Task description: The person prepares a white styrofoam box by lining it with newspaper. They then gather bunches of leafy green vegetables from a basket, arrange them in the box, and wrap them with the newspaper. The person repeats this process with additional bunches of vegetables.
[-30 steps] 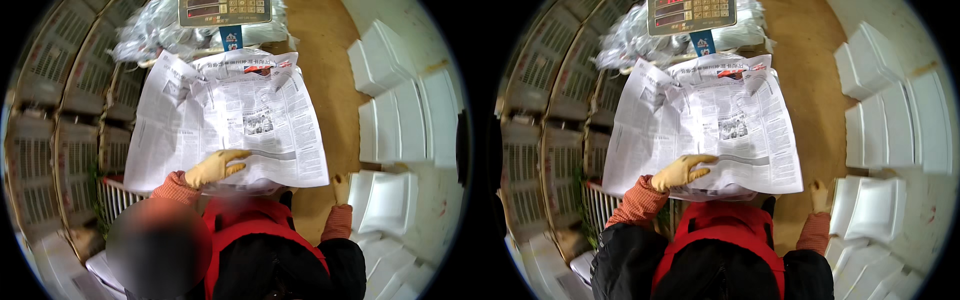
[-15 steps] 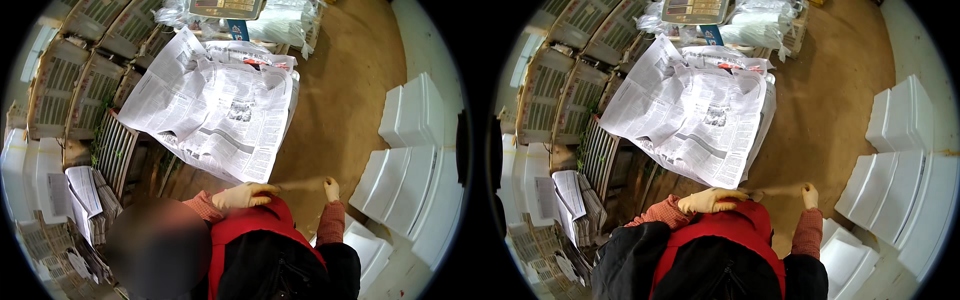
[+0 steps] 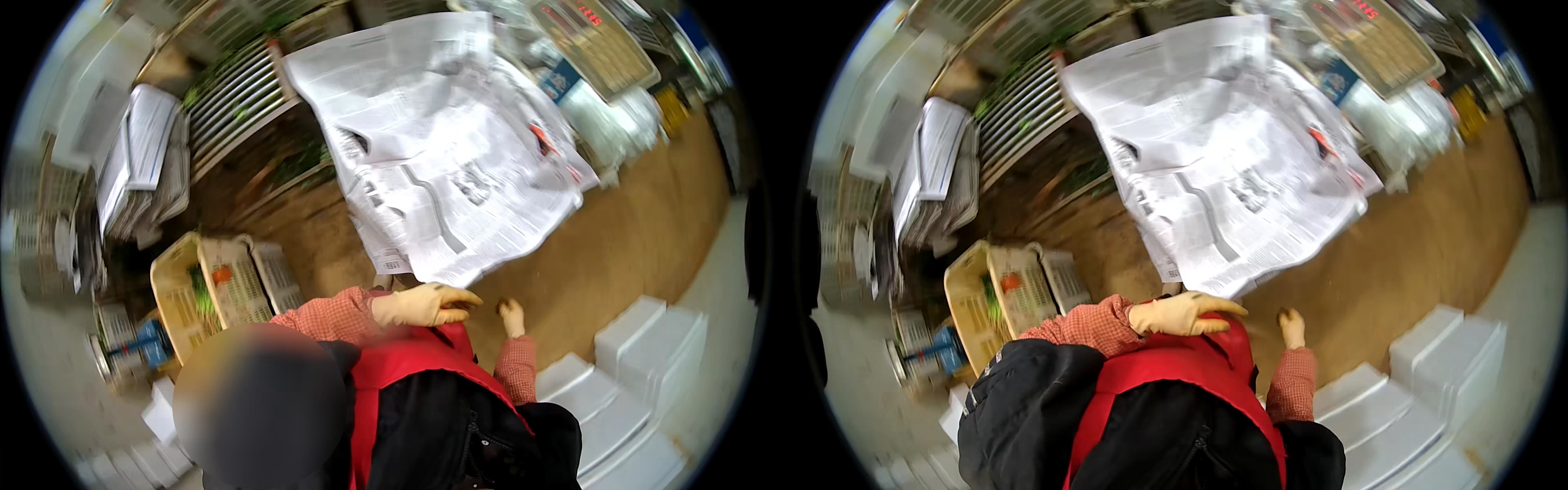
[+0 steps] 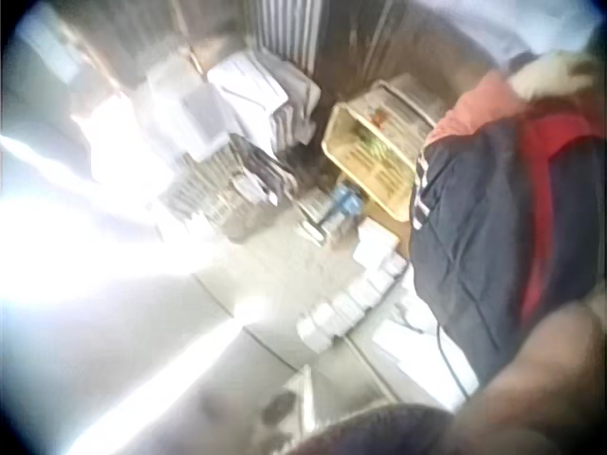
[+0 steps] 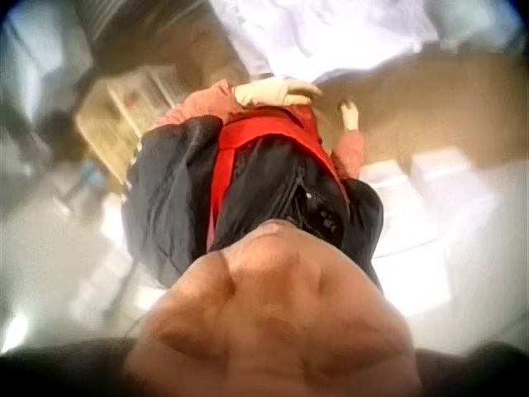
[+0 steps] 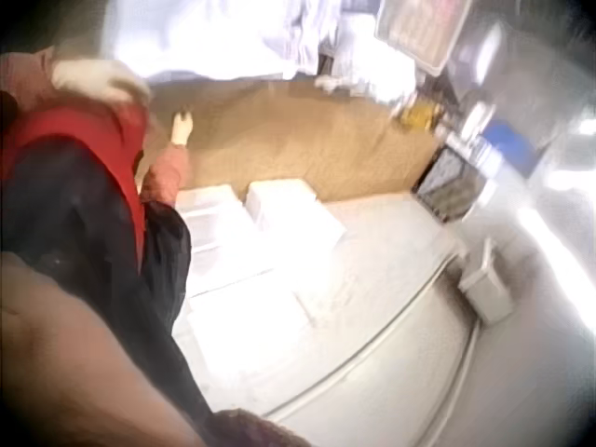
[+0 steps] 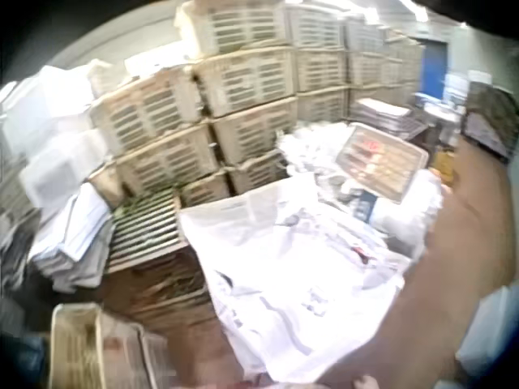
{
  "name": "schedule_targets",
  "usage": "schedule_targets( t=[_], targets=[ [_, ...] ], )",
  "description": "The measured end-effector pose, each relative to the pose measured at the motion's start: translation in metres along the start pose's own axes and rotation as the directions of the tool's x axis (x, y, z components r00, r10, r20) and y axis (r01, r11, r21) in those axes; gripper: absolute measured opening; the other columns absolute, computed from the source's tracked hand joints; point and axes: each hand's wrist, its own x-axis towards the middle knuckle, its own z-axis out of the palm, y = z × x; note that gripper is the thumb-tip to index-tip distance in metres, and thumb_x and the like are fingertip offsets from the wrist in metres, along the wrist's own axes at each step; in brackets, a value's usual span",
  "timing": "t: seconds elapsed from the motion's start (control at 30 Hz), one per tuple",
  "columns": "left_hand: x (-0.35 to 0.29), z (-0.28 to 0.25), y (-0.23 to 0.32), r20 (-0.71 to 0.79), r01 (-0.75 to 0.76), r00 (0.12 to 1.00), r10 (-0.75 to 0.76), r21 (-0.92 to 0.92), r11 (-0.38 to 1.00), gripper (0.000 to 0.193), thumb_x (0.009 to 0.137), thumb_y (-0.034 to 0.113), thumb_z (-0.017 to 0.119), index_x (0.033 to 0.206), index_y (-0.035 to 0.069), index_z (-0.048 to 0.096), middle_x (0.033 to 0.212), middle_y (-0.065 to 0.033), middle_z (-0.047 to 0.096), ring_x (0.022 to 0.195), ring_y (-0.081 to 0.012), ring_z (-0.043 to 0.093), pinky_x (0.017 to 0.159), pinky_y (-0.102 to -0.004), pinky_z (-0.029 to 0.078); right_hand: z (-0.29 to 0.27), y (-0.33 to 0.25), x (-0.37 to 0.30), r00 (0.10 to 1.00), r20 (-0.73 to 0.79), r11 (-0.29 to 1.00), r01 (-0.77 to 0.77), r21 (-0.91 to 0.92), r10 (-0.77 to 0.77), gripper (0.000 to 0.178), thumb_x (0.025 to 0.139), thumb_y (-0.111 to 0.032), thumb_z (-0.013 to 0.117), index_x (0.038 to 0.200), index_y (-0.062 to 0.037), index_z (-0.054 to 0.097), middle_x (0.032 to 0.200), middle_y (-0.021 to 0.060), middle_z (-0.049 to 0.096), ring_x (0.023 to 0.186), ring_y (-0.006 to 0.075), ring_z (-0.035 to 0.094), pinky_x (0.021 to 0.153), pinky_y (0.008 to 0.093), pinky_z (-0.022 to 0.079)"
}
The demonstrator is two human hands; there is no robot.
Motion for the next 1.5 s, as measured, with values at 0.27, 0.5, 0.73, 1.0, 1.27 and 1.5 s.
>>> schedule_targets(
  t=[0.27, 0.5, 0.73, 1.0, 1.27, 1.5],
  targets=[
    [-0.067, 0.034, -0.023, -0.521, 0.123, 0.839, -0.158, -0.102, 0.987, 0.039, 0.092, 0.021, 0.057, 0.125, 0.001, 0.054, 0.117, -0.0179, 0.063, 0.107, -0.0315, 0.061, 0.093, -0.0376, 0.048, -0.005, 0.067, 0.067, 0.898, 0.274, 0.935, -0.301, -0.189, 0.345, 0.026, 0.087, -0.017, 0.061, 0.108, -0.0025, 0.065, 0.079, 0.0085, 0.067, 0.057, 0.0150, 0.061, 0.045, 0.0274, 0.042],
    [-0.163, 0.051, -0.026, -0.766, 0.064, 0.611, -0.198, -0.202, 0.977, 0.038, 0.091, 0.019, 0.056, 0.125, 0.003, 0.056, 0.115, -0.0172, 0.064, 0.107, -0.0305, 0.062, 0.093, -0.0366, 0.048, 0.044, -0.010, 0.027, 0.844, 0.490, 0.802, 0.132, -0.582, 0.216, 0.023, 0.081, -0.017, 0.064, 0.096, -0.0002, 0.068, 0.081, 0.0122, 0.068, 0.069, 0.0226, 0.064, 0.060, 0.0343, 0.050],
    [-0.353, -0.005, -0.110, -0.899, -0.057, 0.306, -0.315, -0.347, 0.936, 0.035, 0.091, 0.016, 0.056, 0.123, 0.002, 0.058, 0.113, -0.0141, 0.067, 0.105, -0.0216, 0.063, 0.091, -0.0308, 0.048, 0.193, -0.110, -0.010, 0.805, 0.569, 0.664, 0.334, -0.669, 0.167, 0.027, 0.082, -0.017, 0.062, 0.102, 0.0005, 0.067, 0.077, 0.0114, 0.067, 0.067, 0.0182, 0.063, 0.060, 0.0317, 0.050],
    [-0.613, -0.006, -0.255, -0.618, -0.501, -0.401, -0.676, -0.469, 0.727, 0.037, 0.097, 0.018, 0.049, 0.129, -0.001, 0.051, 0.122, -0.0155, 0.060, 0.111, -0.0231, 0.059, 0.097, -0.0365, 0.047, 0.549, -0.341, -0.063, 0.472, 0.860, 0.513, 0.796, -0.323, -0.191, 0.033, 0.089, -0.013, 0.060, 0.119, 0.0007, 0.060, 0.109, 0.0179, 0.067, 0.099, 0.0248, 0.065, 0.083, 0.0324, 0.051],
    [-0.688, -0.014, -0.400, -0.159, -0.962, -0.219, -0.963, -0.128, 0.240, 0.048, 0.098, 0.019, 0.051, 0.140, -0.001, 0.038, 0.137, -0.0192, 0.047, 0.113, -0.0287, 0.057, 0.092, -0.0397, 0.051, 0.903, -0.422, -0.196, -0.289, 0.946, 0.038, 0.954, 0.297, -0.146, 0.044, 0.083, -0.012, 0.066, 0.124, -0.0020, 0.055, 0.123, 0.0178, 0.059, 0.114, 0.0338, 0.055, 0.096, 0.0408, 0.045],
    [-0.710, -0.039, -0.461, 0.058, -0.946, -0.295, -0.954, -0.162, 0.282, 0.065, 0.097, 0.026, 0.054, 0.148, 0.002, 0.021, 0.137, -0.0223, 0.047, 0.095, -0.0262, 0.065, 0.082, -0.0376, 0.054, 1.120, -0.326, -0.232, -0.364, 0.926, -0.187, 0.908, 0.376, 0.097, 0.053, 0.085, -0.021, 0.067, 0.131, -0.0025, 0.050, 0.134, 0.0171, 0.051, 0.125, 0.0330, 0.046, 0.105, 0.0418, 0.038]
  ],
)
